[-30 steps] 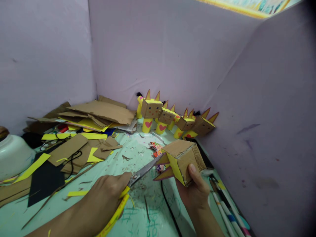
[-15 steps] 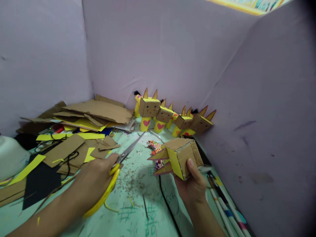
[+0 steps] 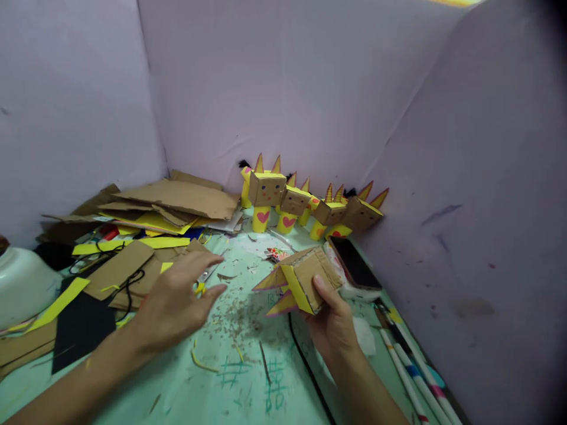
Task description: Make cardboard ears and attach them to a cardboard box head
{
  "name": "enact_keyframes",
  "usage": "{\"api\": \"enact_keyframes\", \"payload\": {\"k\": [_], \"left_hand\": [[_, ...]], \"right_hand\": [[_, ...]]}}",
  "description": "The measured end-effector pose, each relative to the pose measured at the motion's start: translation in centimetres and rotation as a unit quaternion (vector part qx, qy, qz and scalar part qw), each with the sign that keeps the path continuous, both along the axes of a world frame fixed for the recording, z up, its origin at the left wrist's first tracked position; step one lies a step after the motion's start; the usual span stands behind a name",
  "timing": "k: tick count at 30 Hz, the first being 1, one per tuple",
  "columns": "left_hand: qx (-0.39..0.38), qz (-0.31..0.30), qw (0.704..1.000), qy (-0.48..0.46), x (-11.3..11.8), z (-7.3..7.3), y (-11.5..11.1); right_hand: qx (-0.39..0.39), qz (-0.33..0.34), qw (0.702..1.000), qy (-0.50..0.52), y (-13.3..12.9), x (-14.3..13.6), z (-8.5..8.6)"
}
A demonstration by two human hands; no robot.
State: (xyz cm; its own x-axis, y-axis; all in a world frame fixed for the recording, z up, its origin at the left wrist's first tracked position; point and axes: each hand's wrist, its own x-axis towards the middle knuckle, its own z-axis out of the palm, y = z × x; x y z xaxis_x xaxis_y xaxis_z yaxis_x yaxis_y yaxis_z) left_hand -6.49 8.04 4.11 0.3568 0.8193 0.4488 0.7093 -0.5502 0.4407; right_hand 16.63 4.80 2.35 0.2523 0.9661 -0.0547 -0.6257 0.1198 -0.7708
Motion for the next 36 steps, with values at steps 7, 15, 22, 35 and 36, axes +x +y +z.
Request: {"api": "enact_keyframes", "payload": {"k": [7, 15, 22, 35, 36], "left_hand": [[0.108, -0.12, 0.987, -0.018, 4.4, 0.6, -1.3], [0.105, -0.119, 0.986, -0.043, 4.6, 0.7, -0.1], [0.174, -0.151, 0.972, 0.042, 4.7, 0.8, 0.6], [-0.136, -0.099, 0.984, -0.062, 4.9, 1.7, 0.6], [-0.133, -0.097, 0.985, -0.059, 4.9, 1.6, 0.7]], "right_hand": [[0.017, 0.029, 0.999, 0.014, -0.5, -1.1, -0.8], [0.032, 0.059, 0.998, 0.003, -0.8, -1.4, -0.7], [0.028, 0.073, 0.997, 0.014, -0.8, -1.4, -1.1], [-0.023, 0.096, 0.993, 0.062, -0.9, -1.5, -0.3], [-0.031, 0.1, 0.992, 0.066, -0.8, -1.5, -0.3]]}}
